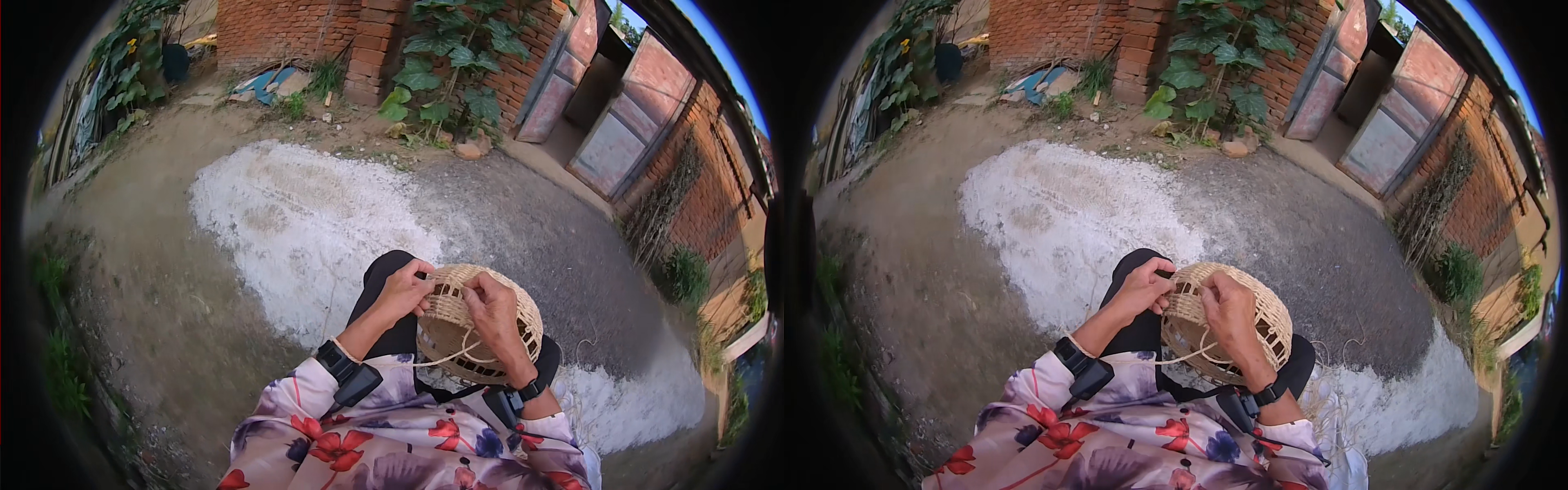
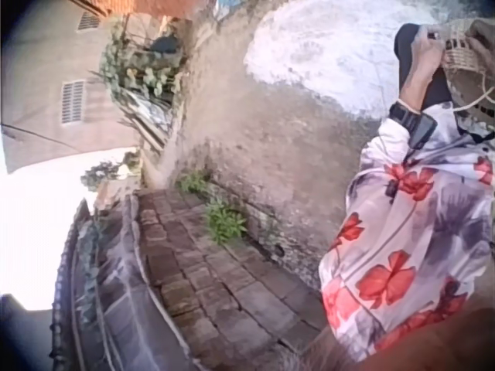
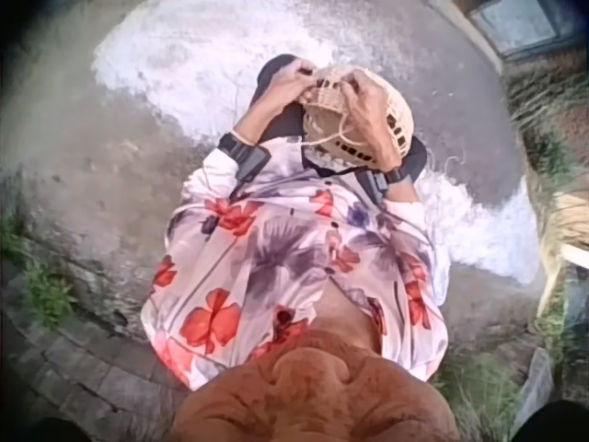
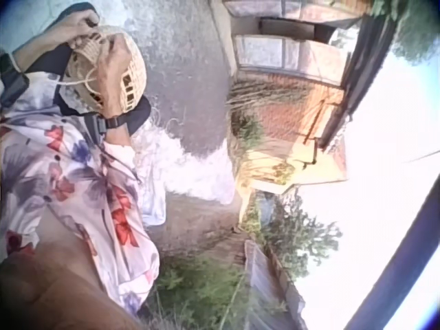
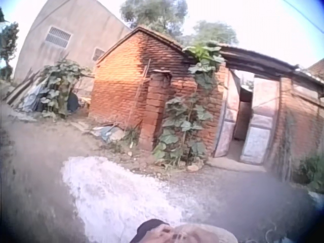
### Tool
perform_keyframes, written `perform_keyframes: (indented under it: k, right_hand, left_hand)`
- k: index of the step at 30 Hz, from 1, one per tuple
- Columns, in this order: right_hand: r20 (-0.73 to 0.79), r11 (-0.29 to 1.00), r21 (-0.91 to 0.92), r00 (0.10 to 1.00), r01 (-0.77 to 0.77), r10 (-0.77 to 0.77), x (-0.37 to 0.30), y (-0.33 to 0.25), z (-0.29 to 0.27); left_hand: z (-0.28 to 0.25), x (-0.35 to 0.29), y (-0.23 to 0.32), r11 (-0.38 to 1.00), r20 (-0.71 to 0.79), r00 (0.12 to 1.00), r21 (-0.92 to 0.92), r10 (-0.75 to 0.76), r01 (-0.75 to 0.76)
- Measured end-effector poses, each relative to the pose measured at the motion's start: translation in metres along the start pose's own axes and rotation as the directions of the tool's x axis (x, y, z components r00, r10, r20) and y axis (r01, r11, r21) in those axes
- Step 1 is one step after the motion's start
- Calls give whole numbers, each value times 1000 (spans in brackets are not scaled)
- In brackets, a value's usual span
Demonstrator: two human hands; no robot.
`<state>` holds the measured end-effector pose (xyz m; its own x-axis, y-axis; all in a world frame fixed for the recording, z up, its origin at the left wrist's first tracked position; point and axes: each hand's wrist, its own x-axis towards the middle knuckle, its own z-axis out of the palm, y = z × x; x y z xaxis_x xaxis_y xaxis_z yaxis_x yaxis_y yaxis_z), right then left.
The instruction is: Weaving a small basket using thin strips of bamboo or wood.
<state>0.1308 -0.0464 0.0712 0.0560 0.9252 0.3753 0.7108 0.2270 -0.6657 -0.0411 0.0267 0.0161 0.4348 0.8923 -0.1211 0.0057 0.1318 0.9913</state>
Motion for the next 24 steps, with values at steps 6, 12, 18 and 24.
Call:
perform_keyframes:
  k: [6, 12, 18, 24]
  right_hand:
    - [3, 973, -220, 998, -67, 70, 18, -1, 4]
    - [119, 947, -306, 982, -101, 143, 33, -1, 1]
    - [222, 903, -419, 954, -95, 204, 44, -10, 2]
    - [241, 849, -527, 951, -40, 194, 48, -18, 7]
  left_hand:
    - [-1, 13, -3, 900, 283, 956, -392, -79, 190]
    - [3, 25, -11, 800, 385, 918, -520, -94, 300]
    - [3, 28, -16, 797, 385, 917, -519, -104, 308]
    - [8, 20, -3, 859, 292, 947, -441, -137, 261]
